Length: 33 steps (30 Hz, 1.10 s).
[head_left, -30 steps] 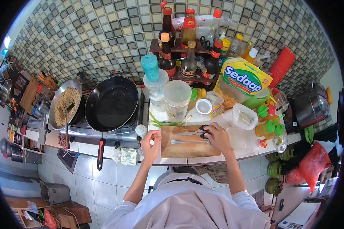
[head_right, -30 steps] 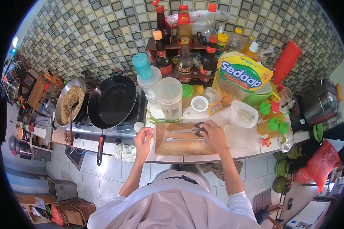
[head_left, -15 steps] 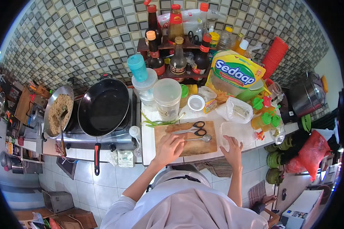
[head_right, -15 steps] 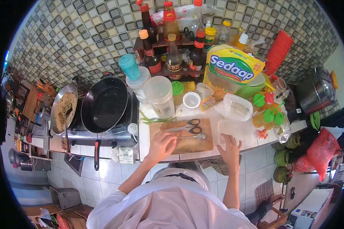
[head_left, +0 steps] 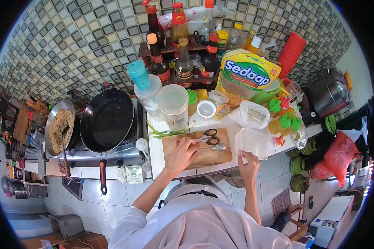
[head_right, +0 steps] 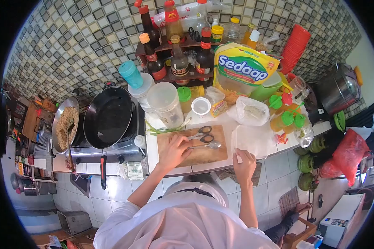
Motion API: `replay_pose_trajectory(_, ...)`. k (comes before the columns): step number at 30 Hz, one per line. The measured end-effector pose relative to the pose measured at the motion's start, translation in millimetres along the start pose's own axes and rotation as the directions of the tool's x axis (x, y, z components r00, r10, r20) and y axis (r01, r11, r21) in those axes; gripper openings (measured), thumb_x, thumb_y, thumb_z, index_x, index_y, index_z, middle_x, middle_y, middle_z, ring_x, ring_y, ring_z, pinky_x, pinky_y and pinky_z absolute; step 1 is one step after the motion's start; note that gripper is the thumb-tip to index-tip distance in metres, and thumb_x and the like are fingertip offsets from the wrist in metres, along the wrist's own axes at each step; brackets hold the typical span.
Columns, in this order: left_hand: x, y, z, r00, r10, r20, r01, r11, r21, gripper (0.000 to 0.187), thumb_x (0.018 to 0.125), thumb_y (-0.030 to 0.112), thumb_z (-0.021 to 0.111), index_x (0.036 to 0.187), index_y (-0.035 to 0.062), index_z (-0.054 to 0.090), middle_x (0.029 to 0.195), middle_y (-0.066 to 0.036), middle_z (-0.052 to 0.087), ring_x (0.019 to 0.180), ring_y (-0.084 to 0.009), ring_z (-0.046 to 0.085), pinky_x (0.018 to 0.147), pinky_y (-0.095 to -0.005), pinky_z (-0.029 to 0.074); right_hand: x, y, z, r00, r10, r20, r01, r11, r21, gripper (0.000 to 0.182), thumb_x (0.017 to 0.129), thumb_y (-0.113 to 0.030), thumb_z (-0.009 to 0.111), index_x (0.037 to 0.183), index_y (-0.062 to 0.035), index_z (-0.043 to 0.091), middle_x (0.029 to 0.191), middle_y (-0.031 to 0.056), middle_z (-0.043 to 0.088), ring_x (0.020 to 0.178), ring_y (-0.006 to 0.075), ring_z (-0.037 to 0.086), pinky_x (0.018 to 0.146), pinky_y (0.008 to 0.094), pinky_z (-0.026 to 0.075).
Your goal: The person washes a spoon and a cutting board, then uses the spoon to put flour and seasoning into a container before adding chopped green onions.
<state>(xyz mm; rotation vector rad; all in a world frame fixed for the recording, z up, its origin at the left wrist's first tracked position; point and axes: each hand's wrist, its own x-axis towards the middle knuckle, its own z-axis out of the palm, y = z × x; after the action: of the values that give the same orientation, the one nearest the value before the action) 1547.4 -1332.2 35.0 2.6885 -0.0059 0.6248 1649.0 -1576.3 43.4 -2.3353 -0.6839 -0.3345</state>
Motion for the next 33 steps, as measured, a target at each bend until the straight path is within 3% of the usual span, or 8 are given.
replay_pose_trajectory(5,-3,-6,4,1.0,-0.029,-0.007,0.028,0.999,-0.047,0.014,0.071,0.018,0.067,0.079,0.0076,0.062,0.092,-0.001,0.05,0.093,-0.0198,0.048,0.083,-0.0424,0.034,1,-51,-28,0.994,-0.08,-0.077,0.084,0.994,0.062,0.014,0.065,-0.004,0.066,0.079,-0.0056,0.065,0.07,0.006,0.062,0.06,0.0219,0.059,0.057,0.0312,0.045)
replay_pose_trajectory(11,-1,-8,-14,0.997,-0.038,-0.066,0.036,0.999,-0.039,0.011,0.07,0.017,0.067,0.076,0.0087,0.063,0.091,0.0,0.051,0.093,-0.0201,0.049,0.082,-0.0394,0.034,-18,-97,-27,0.956,-0.272,0.109,0.241,0.942,0.235,0.013,0.061,-0.007,0.068,0.073,-0.0088,0.063,0.068,0.002,0.061,0.053,0.02,0.058,0.05,0.0291,0.045)
replay_pose_trajectory(14,-2,-12,-19,0.993,-0.06,-0.1,0.057,0.998,-0.034,0.011,0.07,0.017,0.067,0.075,0.0083,0.064,0.089,0.0,0.053,0.092,-0.0205,0.049,0.081,-0.0385,0.034,-24,-110,-15,0.878,-0.41,0.246,0.323,0.887,0.329,0.013,0.061,-0.008,0.068,0.073,-0.0105,0.063,0.065,0.0018,0.06,0.052,0.019,0.058,0.048,0.0291,0.045)
replay_pose_trajectory(16,-3,-17,-21,0.982,-0.151,-0.111,0.127,0.973,-0.194,0.011,0.071,0.015,0.067,0.076,0.0054,0.063,0.088,-0.002,0.053,0.09,-0.0223,0.05,0.08,-0.0382,0.036,-25,-115,-2,0.785,-0.562,0.26,0.456,0.809,0.37,0.014,0.061,-0.013,0.068,0.073,-0.0123,0.061,0.068,0.0003,0.059,0.052,0.0186,0.057,0.048,0.0294,0.046)
replay_pose_trajectory(19,-4,-27,-22,0.962,-0.257,-0.091,0.209,0.909,-0.361,0.012,0.072,0.012,0.067,0.077,0.002,0.063,0.089,-0.006,0.053,0.088,-0.0249,0.05,0.077,-0.0366,0.039,-34,-114,19,0.704,-0.645,0.298,0.518,0.753,0.406,0.013,0.066,-0.015,0.065,0.076,-0.0121,0.058,0.069,0.0007,0.055,0.056,0.0181,0.057,0.049,0.0305,0.047)
replay_pose_trajectory(24,-4,-43,-20,0.945,-0.308,-0.11,0.254,0.904,-0.343,0.011,0.073,0.009,0.066,0.078,0.0,0.062,0.089,-0.009,0.052,0.083,-0.0261,0.052,0.073,-0.0359,0.043,-35,-118,44,0.63,-0.68,0.375,0.563,0.733,0.383,0.012,0.07,-0.018,0.062,0.079,-0.0124,0.057,0.07,0.0021,0.053,0.061,0.0175,0.058,0.053,0.0309,0.046)
replay_pose_trajectory(26,-4,-46,-20,0.934,-0.348,-0.086,0.296,0.884,-0.361,0.011,0.073,0.009,0.066,0.078,0.0,0.062,0.088,-0.009,0.052,0.082,-0.0259,0.053,0.072,-0.036,0.043,-36,-120,50,0.628,-0.658,0.415,0.553,0.753,0.356,0.012,0.071,-0.02,0.061,0.081,-0.0132,0.057,0.072,0.0017,0.054,0.063,0.0185,0.058,0.064,0.0328,0.046)
replay_pose_trajectory(33,3,-62,-19,0.991,-0.118,-0.063,0.1,0.967,-0.235,0.011,0.073,0.012,0.066,0.077,0.0021,0.063,0.086,-0.007,0.053,0.081,-0.0245,0.054,0.072,-0.0359,0.044,-32,-117,69,0.614,-0.663,0.429,0.586,0.747,0.314,0.014,0.073,-0.022,0.061,0.084,-0.0147,0.058,0.075,0.001,0.055,0.071,0.0206,0.058,0.078,0.0395,0.039)
